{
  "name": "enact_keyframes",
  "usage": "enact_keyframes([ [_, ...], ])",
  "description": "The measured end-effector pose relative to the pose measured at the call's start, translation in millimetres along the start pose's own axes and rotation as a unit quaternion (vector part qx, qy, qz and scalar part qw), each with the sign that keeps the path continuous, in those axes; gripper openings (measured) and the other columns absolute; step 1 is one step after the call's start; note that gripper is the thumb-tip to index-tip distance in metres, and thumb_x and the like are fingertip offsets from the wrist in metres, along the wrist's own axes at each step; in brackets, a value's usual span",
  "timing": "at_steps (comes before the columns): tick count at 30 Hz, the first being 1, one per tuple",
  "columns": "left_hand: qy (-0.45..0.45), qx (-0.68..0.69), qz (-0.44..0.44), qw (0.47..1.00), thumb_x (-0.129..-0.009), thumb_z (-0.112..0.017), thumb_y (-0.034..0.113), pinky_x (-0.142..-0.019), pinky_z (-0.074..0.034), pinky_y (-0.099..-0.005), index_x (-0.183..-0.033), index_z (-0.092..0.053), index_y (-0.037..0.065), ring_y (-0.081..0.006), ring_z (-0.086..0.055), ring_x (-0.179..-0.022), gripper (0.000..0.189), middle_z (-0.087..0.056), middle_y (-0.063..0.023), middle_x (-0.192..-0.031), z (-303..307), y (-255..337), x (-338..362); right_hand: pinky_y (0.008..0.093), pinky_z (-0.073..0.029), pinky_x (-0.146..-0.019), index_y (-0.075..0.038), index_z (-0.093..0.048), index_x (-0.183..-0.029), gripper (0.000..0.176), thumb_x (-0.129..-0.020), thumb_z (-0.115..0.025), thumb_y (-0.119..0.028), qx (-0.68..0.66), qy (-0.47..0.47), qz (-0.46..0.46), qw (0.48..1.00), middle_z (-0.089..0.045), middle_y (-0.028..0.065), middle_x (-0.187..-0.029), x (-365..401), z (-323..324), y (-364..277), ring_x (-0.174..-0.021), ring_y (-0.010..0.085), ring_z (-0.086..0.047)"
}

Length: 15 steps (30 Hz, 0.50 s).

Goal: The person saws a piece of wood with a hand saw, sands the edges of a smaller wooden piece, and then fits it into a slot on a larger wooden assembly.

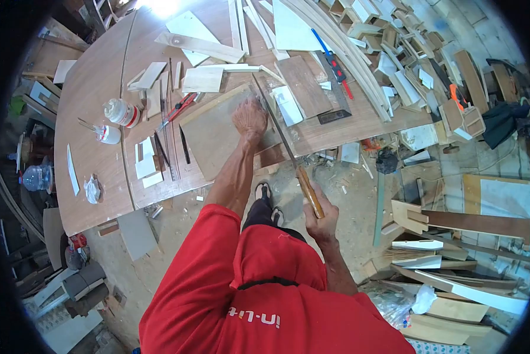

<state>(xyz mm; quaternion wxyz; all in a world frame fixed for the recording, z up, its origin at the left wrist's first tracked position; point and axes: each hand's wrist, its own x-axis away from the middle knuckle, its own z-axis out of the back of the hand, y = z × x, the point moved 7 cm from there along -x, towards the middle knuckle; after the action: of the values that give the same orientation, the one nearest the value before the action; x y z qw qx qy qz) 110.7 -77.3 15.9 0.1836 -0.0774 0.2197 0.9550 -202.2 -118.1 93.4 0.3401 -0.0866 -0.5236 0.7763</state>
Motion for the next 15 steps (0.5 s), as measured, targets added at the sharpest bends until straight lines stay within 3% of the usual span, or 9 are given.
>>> enact_keyframes([
  [1, 0.003, -0.002, -0.004, 1.0, -0.08, -0.059, 0.022, -0.071, -0.05, -0.0424, -0.084, -0.062, 0.009, -0.0313, -0.063, -0.08, 0.014, -0.065, -0.0131, -0.085, 2, 0, -5, 0.0316, -0.054, -0.072, 0.002, -0.056, -0.125, 0.043, -0.083, -0.058, -0.008, -0.004, 0.003, 0.002, 1.0, -0.067, 0.0219, -0.104, 2, 0, 5, -0.09, 0.0226, -0.07],
  [3, 0.003, 0.001, -0.006, 1.0, -0.078, -0.061, 0.022, -0.071, -0.05, -0.0424, -0.084, -0.062, 0.009, -0.0311, -0.064, -0.081, 0.014, -0.065, -0.0128, -0.085, 0, 0, 0, 0.0302, -0.053, -0.068, 0.002, -0.055, -0.125, 0.043, -0.083, -0.058, -0.006, 0.06, 0.044, 0.117, 0.99, -0.067, 0.0207, -0.098, 27, 13, 6, -0.081, 0.0184, -0.069],
  [7, -0.001, 0.002, 0.007, 1.0, -0.079, -0.06, 0.022, -0.072, -0.05, -0.0424, -0.085, -0.062, 0.009, -0.0311, -0.064, -0.082, 0.014, -0.065, -0.0126, -0.085, -1, 0, 1, 0.0295, -0.051, -0.065, 0.0, -0.056, -0.125, 0.042, -0.084, -0.059, -0.01, -0.004, 0.059, 0.098, 0.993, -0.067, 0.0193, -0.092, 43, 22, -3, -0.074, 0.0182, -0.068],
  [12, -0.001, 0.033, 0.002, 0.999, -0.078, -0.062, 0.023, -0.074, -0.049, -0.0421, -0.087, -0.062, 0.009, -0.031, -0.063, -0.084, 0.016, -0.065, -0.0125, -0.086, 0, -1, 0, 0.0289, -0.052, -0.067, 0.0, -0.056, -0.125, 0.041, -0.086, -0.059, -0.011, 0.01, 0.01, 0.056, 0.998, -0.067, 0.0199, -0.095, 4, 0, -1, -0.082, 0.0183, -0.07],
  [15, -0.002, 0.017, 0.004, 1.0, -0.079, -0.062, 0.023, -0.073, -0.049, -0.0422, -0.087, -0.061, 0.009, -0.0315, -0.063, -0.084, 0.016, -0.065, -0.0132, -0.086, 0, 0, 0, 0.029, -0.052, -0.068, 0.0, -0.056, -0.125, 0.041, -0.086, -0.059, -0.01, 0.04, 0.017, 0.055, 0.998, -0.068, 0.0195, -0.096, 43, 25, 2, -0.081, 0.0177, -0.069],
])
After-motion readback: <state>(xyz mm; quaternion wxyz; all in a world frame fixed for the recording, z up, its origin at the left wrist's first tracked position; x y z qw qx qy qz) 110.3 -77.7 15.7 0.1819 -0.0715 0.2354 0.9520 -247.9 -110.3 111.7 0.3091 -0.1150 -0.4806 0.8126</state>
